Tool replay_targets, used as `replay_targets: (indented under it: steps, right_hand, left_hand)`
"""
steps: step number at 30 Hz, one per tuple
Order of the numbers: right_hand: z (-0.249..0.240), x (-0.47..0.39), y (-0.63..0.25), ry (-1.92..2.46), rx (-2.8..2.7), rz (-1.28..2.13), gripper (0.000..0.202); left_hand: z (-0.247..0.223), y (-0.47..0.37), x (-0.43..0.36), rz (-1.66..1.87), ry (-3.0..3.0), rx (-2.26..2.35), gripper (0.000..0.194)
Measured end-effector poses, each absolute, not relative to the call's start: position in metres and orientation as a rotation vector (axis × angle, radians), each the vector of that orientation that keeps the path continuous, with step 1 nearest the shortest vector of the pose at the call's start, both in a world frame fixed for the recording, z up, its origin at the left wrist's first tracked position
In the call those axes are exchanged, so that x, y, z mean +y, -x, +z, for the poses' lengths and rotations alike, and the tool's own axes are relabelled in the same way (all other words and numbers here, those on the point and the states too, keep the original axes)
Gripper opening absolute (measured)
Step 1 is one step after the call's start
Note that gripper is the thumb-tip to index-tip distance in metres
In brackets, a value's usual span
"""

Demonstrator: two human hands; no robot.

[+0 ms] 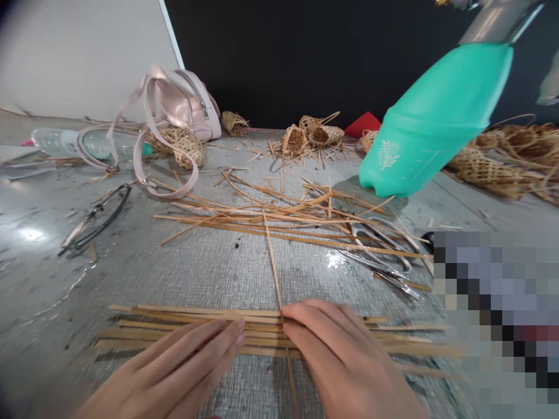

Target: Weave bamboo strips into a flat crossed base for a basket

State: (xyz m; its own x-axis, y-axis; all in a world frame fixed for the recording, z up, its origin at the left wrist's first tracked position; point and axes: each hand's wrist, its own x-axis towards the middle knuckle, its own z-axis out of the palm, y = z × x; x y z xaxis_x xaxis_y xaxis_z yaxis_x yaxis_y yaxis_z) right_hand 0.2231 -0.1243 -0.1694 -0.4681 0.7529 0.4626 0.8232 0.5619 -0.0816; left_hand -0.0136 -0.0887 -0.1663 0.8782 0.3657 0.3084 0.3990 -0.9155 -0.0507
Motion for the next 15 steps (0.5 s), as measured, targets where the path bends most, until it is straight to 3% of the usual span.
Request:
replay_targets:
  steps: [5, 15]
  right_hand:
    - [-0.1692, -0.1238, -0.2204, 1.285, -2.247, -0.043, 0.033]
    - [-0.163, -0.1232, -0.2258, 1.217, -2.381, -0.173, 0.035]
  left_hand:
    - [-0.1632, 0.0134, -0.0853, -0.418, 2.937, -0.605, 0.032]
    - [-0.1642, 0.0163, -0.0878, -0.465, 2.953, -0.6, 0.034]
